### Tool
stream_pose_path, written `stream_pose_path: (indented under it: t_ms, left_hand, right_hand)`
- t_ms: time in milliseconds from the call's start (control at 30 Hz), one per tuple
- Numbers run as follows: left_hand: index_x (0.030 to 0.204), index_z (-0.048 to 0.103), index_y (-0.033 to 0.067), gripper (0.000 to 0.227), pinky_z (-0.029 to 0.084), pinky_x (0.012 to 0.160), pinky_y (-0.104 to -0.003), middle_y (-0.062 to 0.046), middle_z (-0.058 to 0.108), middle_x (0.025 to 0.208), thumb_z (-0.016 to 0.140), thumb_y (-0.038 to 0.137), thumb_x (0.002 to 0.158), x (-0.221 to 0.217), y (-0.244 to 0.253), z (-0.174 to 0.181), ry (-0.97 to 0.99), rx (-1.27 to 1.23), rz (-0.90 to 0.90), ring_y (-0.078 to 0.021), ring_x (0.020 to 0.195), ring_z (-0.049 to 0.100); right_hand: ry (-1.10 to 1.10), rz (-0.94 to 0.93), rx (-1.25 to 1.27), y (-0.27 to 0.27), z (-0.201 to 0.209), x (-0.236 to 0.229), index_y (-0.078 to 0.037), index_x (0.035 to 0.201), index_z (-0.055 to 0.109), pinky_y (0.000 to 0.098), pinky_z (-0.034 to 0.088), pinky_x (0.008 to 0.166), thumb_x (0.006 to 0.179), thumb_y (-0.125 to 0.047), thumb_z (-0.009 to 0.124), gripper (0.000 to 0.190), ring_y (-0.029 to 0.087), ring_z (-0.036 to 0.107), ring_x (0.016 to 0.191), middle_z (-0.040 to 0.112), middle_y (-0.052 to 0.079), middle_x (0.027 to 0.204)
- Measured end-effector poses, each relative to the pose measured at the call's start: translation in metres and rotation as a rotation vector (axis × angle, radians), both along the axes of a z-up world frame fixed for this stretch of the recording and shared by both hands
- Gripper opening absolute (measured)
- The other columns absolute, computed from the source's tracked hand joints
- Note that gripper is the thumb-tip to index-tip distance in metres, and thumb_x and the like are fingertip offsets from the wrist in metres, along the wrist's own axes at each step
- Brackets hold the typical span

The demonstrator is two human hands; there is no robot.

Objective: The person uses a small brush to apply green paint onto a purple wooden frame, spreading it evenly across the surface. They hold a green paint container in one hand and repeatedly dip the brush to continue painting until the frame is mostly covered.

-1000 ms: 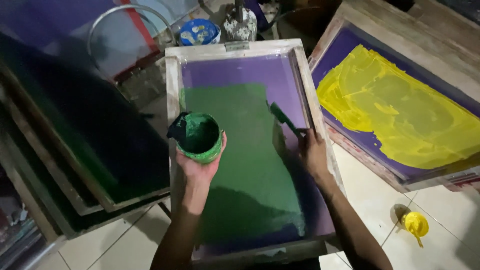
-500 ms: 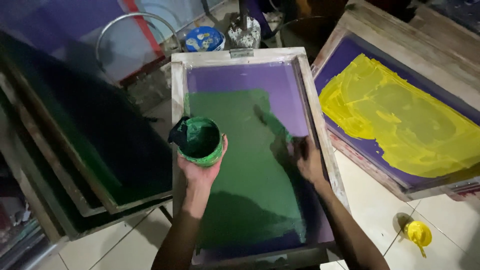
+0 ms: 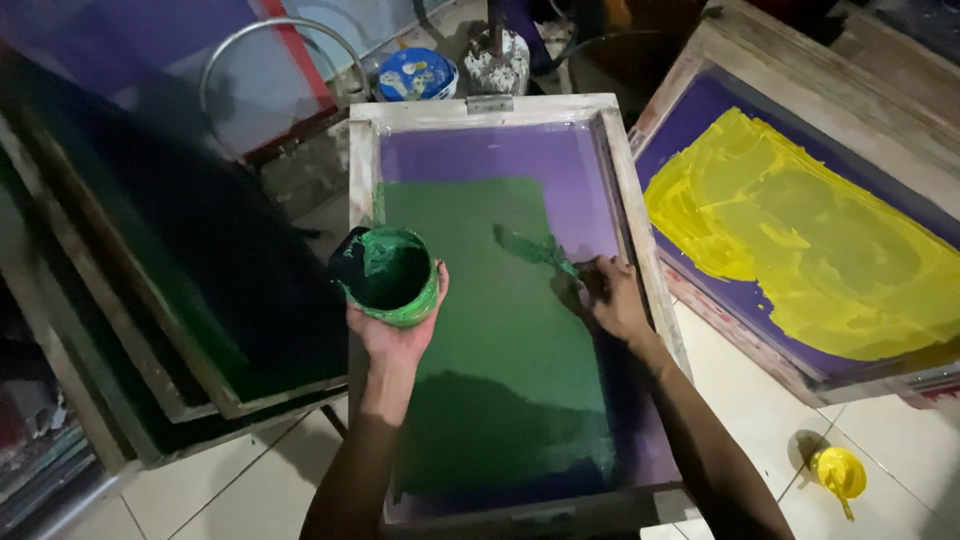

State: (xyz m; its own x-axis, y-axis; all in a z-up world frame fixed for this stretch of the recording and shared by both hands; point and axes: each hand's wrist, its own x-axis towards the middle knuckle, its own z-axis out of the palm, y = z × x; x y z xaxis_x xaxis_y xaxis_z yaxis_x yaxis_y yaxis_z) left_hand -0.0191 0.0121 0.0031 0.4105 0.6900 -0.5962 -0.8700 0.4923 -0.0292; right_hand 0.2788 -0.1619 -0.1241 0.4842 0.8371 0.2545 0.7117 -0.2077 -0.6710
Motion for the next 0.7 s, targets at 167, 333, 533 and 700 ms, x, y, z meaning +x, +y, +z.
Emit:
stream_pose_path:
  t_ms: [167, 333, 533, 700]
  left_hand:
    - [0.114, 0.062, 0.0027, 0.063, 0.040, 0.112, -0.067, -0.032, 0.056, 0.134, 0.061, 0.057, 0.082, -0.004, 0.000, 0.008, 0.001, -0.031, 0.020, -0.0555, 0.132, 0.049]
    - [0.112, 0.060, 0.0002, 0.071, 0.043, 0.109, -0.065, -0.034, 0.057, 0.125, 0.061, 0.062, 0.077, -0.006, 0.005, 0.001, -0.015, -0.037, 0.009, -0.0568, 0.122, 0.054]
    - [0.105, 0.063, 0.0014, 0.065, 0.044, 0.107, -0.067, -0.033, 0.061, 0.118, 0.069, 0.057, 0.073, -0.008, 0.007, -0.001, 0.010, -0.017, 0.043, -0.0570, 0.115, 0.058]
    - [0.107, 0.063, -0.0015, 0.064, 0.043, 0.110, -0.065, -0.036, 0.059, 0.123, 0.069, 0.053, 0.075, -0.016, 0.009, 0.001, 0.001, -0.017, 0.044, -0.0568, 0.121, 0.056]
  right_hand:
    - [0.104, -0.128, 0.074, 0.009, -0.020, 0.026, -0.008, 0.108, 0.057, 0.0461, 0.049, 0.081, 0.089, -0.007, 0.062, 0.019, 0.044, 0.063, 0.087, 0.061, 0.021, 0.096]
    - [-0.095, -0.150, 0.017, 0.028, -0.032, 0.036, -0.011, 0.123, 0.050, 0.0551, 0.043, 0.091, 0.077, -0.006, 0.068, 0.049, 0.050, 0.062, 0.100, 0.059, 0.023, 0.108]
    - [-0.295, 0.055, 0.011, 0.035, -0.029, 0.020, -0.006, 0.099, 0.061, 0.0464, 0.043, 0.091, 0.078, -0.013, 0.071, 0.025, 0.039, 0.060, 0.089, 0.056, 0.015, 0.081]
    - [-0.175, -0.137, 0.074, 0.048, -0.054, 0.047, -0.002, 0.127, 0.052, 0.0530, 0.044, 0.080, 0.076, 0.000, 0.065, 0.053, 0.050, 0.052, 0.091, 0.062, 0.026, 0.098]
